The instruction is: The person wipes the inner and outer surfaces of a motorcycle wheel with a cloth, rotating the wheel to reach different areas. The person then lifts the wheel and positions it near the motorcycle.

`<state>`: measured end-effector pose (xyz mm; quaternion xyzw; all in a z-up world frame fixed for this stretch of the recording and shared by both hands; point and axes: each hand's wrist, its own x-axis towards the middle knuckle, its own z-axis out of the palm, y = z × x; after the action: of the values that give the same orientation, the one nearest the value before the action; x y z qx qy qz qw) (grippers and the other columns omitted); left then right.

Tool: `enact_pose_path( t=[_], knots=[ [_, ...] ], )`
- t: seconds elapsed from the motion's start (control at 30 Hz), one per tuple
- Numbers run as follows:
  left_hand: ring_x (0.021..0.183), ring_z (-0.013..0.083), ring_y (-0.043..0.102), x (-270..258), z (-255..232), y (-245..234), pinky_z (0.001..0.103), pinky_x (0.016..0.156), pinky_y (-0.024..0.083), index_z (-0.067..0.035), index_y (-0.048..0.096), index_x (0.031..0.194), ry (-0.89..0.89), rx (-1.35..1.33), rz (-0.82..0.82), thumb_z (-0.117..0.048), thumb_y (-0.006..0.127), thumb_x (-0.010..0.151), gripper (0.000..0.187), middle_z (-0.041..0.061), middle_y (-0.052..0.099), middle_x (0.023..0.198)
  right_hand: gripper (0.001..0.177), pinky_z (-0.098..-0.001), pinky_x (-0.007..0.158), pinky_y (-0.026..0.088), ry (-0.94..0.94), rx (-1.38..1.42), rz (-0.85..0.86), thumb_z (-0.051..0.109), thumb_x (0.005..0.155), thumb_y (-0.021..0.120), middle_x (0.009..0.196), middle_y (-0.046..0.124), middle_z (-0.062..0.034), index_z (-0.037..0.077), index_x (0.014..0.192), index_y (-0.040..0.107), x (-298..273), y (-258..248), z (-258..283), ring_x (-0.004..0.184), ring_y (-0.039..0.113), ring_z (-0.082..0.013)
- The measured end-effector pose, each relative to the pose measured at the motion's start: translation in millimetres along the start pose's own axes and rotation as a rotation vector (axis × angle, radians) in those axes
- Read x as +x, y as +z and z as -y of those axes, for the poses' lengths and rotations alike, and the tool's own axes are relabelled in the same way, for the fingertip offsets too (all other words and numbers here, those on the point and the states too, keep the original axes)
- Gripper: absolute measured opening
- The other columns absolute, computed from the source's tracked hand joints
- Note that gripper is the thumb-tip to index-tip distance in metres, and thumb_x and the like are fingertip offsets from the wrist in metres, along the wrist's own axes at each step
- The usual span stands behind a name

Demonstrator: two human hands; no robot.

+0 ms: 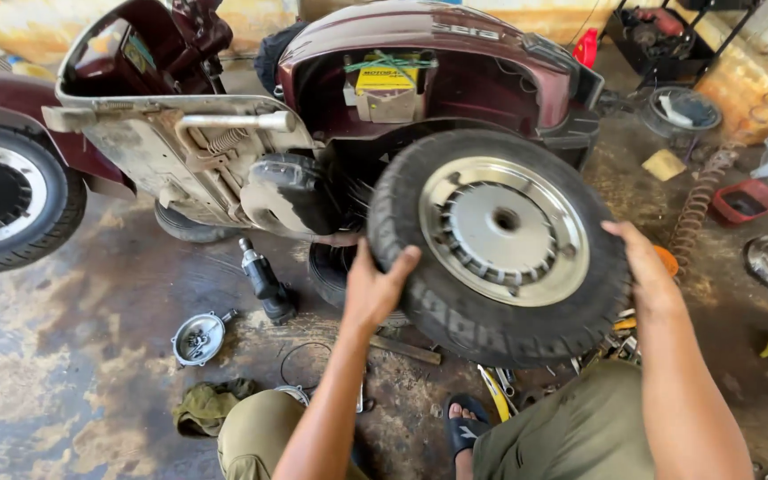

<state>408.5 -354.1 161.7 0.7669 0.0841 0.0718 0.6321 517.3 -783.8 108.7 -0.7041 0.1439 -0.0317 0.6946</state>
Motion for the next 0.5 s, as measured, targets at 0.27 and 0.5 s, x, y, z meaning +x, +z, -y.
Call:
enact_pose_path(
  t=[0.27, 0.5],
  knots=[
    [0.108, 0.0459, 0.065, 4.9, 15.8, 56.6, 0.052, 0.087, 0.060, 0.011, 0.032, 0.147, 0.067, -0.017, 0.102, -0.068, 0.067, 0.067, 0.118, 0.030, 0.056, 0.126, 0.047, -0.0349, 0.098, 0.038, 0.076, -0.101, -0.165, 0.044, 0.095, 0.053, 0.128, 0.062, -0.0078, 0.009, 0.126, 0.060, -0.5, -75.2, -34.4, 0.109, 0.054, -0.0243],
    [0.138, 0.0496, 0.039, -4.6, 6.8, 75.7, 0.056, 0.106, 0.043, 0.012, 0.020, 0.154, 0.104, 0.012, 0.144, -0.072, 0.064, 0.068, 0.128, 0.036, 0.036, 0.151, 0.048, -0.0323, 0.091, 0.039, 0.057, -0.126, -0.215, 0.052, 0.096, 0.054, 0.124, 0.062, -0.0046, 0.014, 0.125, 0.060, 21.4, -127.7, -63.5, 0.103, 0.053, -0.0210]
  ],
)
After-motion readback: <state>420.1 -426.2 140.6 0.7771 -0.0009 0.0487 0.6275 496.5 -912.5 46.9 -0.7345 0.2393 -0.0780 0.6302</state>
